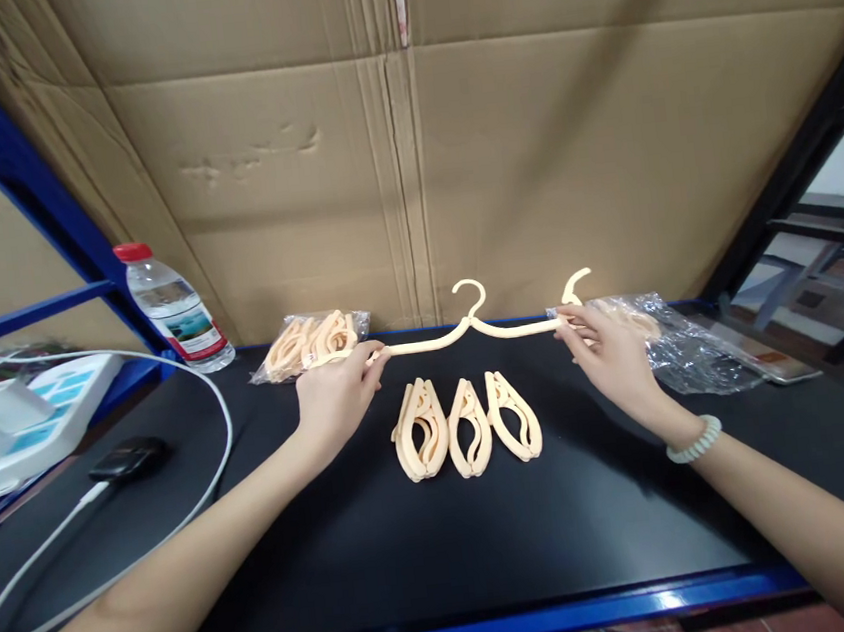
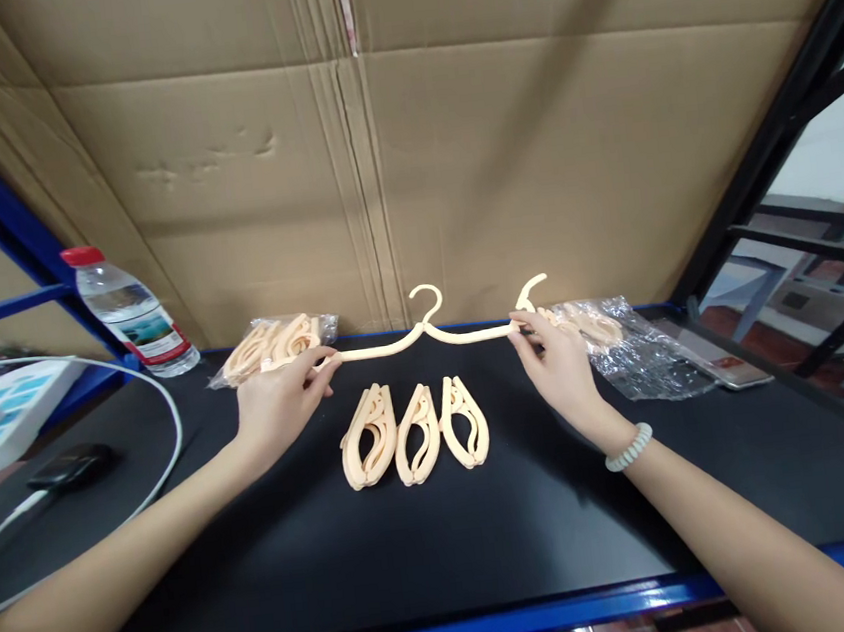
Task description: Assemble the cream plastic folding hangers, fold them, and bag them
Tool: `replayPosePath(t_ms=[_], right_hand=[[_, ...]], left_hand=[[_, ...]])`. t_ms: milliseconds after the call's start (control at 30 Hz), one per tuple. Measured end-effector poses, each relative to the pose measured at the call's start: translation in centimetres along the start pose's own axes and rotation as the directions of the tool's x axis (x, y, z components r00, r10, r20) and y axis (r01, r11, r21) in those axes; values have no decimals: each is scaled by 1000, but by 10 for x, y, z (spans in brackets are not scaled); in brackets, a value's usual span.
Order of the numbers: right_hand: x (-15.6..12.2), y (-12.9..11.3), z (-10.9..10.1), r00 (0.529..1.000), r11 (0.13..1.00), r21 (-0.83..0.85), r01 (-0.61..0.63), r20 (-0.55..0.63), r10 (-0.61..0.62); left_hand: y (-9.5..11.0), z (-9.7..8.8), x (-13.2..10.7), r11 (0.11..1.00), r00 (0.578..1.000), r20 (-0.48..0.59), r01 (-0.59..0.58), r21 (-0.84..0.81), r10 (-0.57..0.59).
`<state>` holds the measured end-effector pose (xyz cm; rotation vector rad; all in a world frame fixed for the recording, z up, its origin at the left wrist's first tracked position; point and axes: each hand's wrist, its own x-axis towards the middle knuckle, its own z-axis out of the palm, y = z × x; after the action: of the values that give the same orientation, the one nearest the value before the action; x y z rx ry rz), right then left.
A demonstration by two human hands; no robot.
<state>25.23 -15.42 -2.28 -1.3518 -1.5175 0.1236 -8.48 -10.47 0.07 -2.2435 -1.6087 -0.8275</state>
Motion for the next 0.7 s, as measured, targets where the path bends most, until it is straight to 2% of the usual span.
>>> replayPosePath(t_ms=[200,333,567,700], right_hand=[[-4,-12,6,994,950,291,-109,15,109],[-5,-14,9,991,899,418,-130,54,118],[-4,-12,9,993,882,456,-120,37,116],[-4,-9,9,991,873,470,-131,28,134]], left_hand=[[-1,4,-2,999,998,-38,-41,-22,40],[-2,6,-3,994,995,-68,-78,-73,73],[-4,10,-2,967,976,-139,-191,-169,168],[-4,12,-1,925,941,-245,-293,-243,234]])
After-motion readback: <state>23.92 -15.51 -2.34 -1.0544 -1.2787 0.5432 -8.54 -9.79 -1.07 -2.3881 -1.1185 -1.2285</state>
